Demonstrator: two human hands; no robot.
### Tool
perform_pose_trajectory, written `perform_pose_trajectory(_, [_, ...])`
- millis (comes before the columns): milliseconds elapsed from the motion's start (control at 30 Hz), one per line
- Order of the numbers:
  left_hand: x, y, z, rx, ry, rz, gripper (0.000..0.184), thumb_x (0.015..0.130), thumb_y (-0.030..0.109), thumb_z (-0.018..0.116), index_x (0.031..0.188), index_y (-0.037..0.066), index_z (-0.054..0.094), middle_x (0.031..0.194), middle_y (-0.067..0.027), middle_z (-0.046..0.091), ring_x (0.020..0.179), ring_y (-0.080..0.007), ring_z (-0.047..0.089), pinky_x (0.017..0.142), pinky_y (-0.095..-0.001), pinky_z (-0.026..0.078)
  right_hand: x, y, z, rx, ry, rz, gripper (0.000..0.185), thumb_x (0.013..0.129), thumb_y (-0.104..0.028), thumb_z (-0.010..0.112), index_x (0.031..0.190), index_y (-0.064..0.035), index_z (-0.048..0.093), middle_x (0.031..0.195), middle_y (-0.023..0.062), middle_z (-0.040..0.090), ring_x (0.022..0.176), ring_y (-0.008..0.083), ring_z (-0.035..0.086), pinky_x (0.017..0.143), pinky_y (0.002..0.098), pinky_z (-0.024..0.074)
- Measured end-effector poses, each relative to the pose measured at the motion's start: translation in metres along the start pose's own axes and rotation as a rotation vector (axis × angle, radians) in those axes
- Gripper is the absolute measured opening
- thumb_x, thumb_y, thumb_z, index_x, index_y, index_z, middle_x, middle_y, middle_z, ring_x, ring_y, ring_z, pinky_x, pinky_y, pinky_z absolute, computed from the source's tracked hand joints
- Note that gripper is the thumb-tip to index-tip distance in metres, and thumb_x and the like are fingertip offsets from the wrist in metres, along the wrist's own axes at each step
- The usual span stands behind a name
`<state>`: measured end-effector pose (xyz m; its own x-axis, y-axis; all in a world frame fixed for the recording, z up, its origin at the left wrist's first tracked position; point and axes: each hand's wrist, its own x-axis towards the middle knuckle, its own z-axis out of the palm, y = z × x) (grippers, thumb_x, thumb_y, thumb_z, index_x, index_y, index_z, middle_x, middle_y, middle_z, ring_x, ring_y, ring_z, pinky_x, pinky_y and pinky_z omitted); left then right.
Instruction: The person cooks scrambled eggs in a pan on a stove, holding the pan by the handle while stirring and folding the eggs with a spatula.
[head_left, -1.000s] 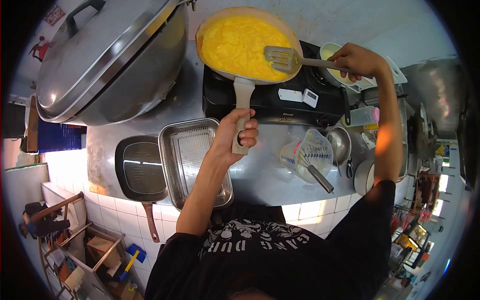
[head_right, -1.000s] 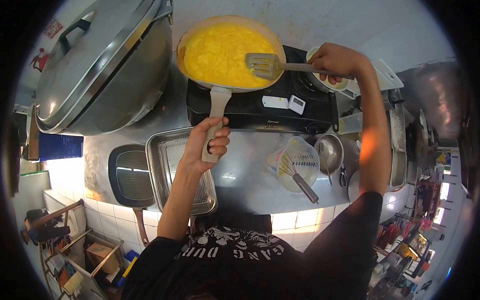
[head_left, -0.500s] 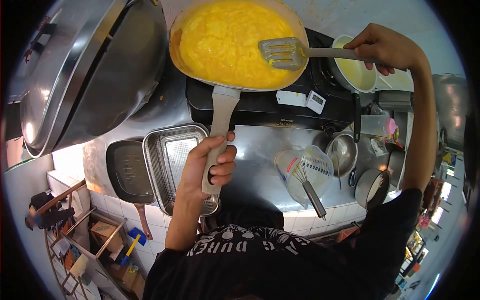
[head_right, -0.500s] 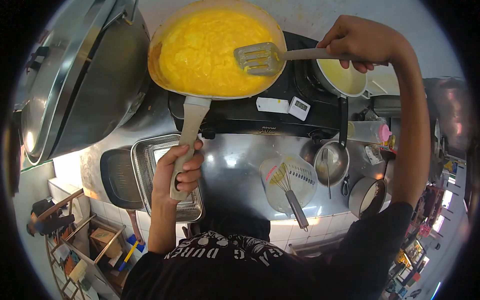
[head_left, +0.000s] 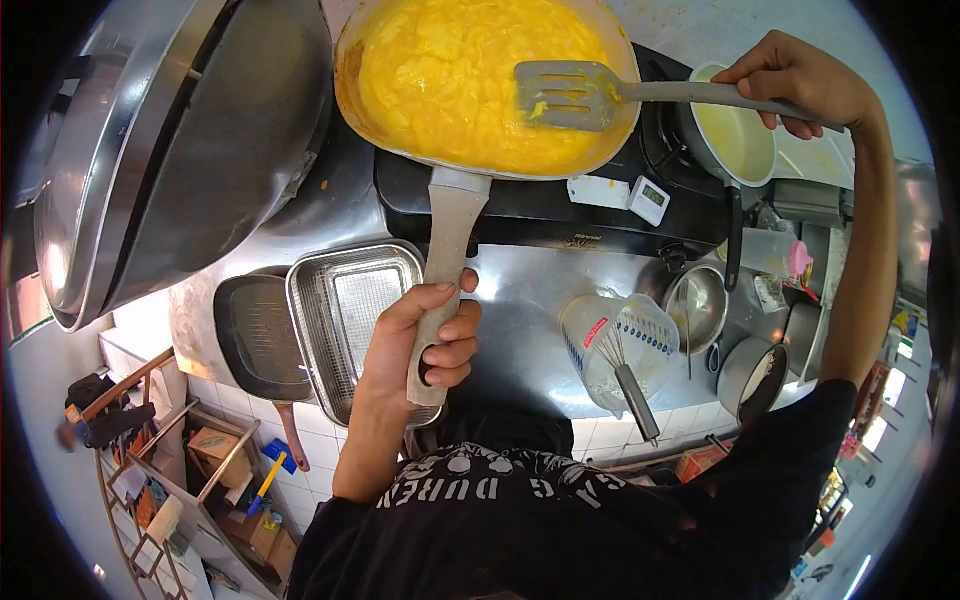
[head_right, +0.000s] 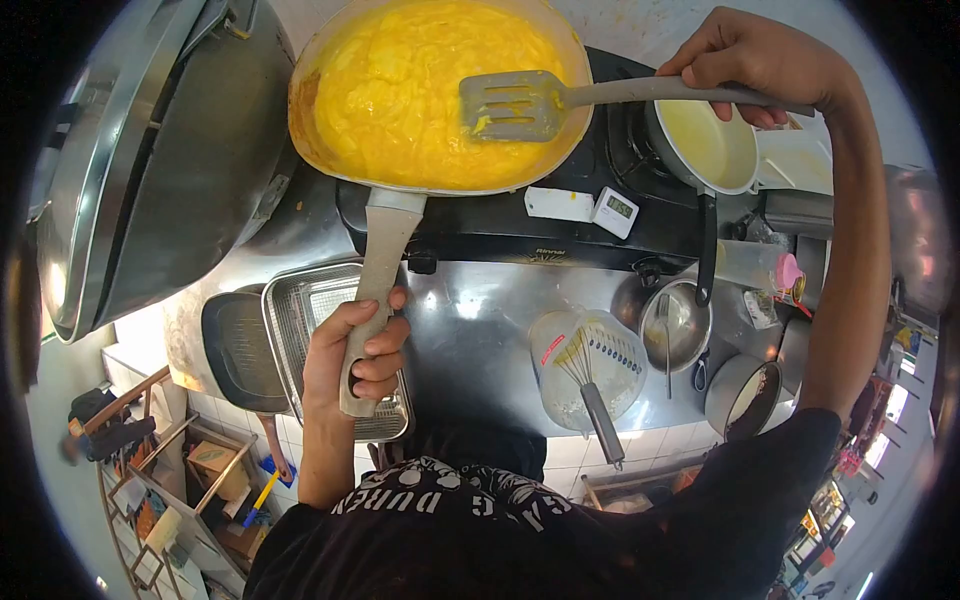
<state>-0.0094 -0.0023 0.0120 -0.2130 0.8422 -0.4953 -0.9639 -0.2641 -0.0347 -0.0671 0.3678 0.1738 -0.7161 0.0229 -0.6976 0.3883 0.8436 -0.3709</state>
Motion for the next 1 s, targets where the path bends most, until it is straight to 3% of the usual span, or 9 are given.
perform_pose_trajectory(333, [0.0, -0.001, -0.002, -0.022, -0.008, 0.007, 0.017, 0.088, 0.023, 0.043, 0.1, 0.011, 0.045, 0.06, 0.0017, 0.037, 0.039, -0.0046, 0.029, 0.031, -0.0178, 0.026, -0.006, -0.007, -0.003, -0.1, 0.096, 0.036, 0.032, 0.08, -0.006, 0.046, 0.107, 0.0063, 0.057, 0.049, 0.0044, 0.051, 0.028, 0.0077, 0.04, 0.026, 0.0201, 0.0324])
perform_pose_trajectory(1000, [0.0, 0.0, 0.0, -0.01, 0.007, 0.0, 0.018, 0.088, 0.023, 0.042, 0.101, 0.011, 0.046, 0.06, 0.0018, 0.037, 0.039, -0.0045, 0.029, 0.03, -0.0179, 0.026, 0.015, 0.013, 0.003, -0.075, -0.044, -0.038, 0.034, 0.075, -0.01, 0.048, 0.103, 0.006, 0.06, 0.05, 0.0059, 0.052, 0.027, 0.0079, 0.042, 0.024, 0.0206, 0.0332])
